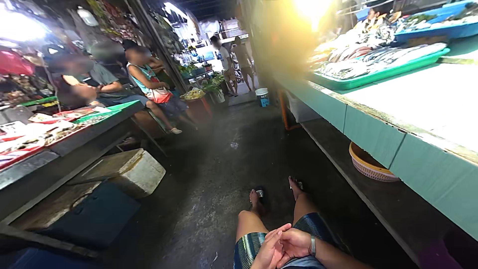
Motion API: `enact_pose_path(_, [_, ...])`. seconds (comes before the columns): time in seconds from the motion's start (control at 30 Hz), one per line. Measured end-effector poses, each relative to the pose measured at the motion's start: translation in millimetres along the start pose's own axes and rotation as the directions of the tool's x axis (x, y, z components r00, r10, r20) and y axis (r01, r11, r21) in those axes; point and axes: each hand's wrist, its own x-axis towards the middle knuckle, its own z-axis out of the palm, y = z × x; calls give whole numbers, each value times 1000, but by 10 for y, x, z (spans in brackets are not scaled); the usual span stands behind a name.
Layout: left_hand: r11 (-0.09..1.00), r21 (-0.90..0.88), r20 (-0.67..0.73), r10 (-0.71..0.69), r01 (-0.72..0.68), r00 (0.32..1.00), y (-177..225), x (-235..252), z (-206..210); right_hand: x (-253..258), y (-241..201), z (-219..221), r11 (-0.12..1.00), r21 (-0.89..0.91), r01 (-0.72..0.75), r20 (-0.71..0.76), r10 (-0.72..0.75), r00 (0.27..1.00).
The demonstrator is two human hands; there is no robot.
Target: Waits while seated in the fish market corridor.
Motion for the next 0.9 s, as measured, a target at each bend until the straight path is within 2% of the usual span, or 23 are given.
enact_pose_path(0.1, [1000,10,-35,-1,1,999,36,-30,3,47,-18,-9,1000,-18,-10,27,11,1000])
enact_pose_path(0.37, [998,32,9,-52,51,999,-15,29,24,-54,12,-56,1000,9,-6,6,5,1000])
enact_pose_path(0.6, [1000,26,-16,10,-10,1000,52,-31,31,37,-61,12,998,-49,-27,-4,27,1000])
enact_pose_path(0.73, [999,28,-8,-21,21,1000,91,-12,158,-51,-34,-20,999,-35,0,-9,0,1000])
enact_pose_path(0.9, [999,24,14,-29,29,999,60,-6,124,-62,-24,-18,1000,11,-13,-24,14,1000])
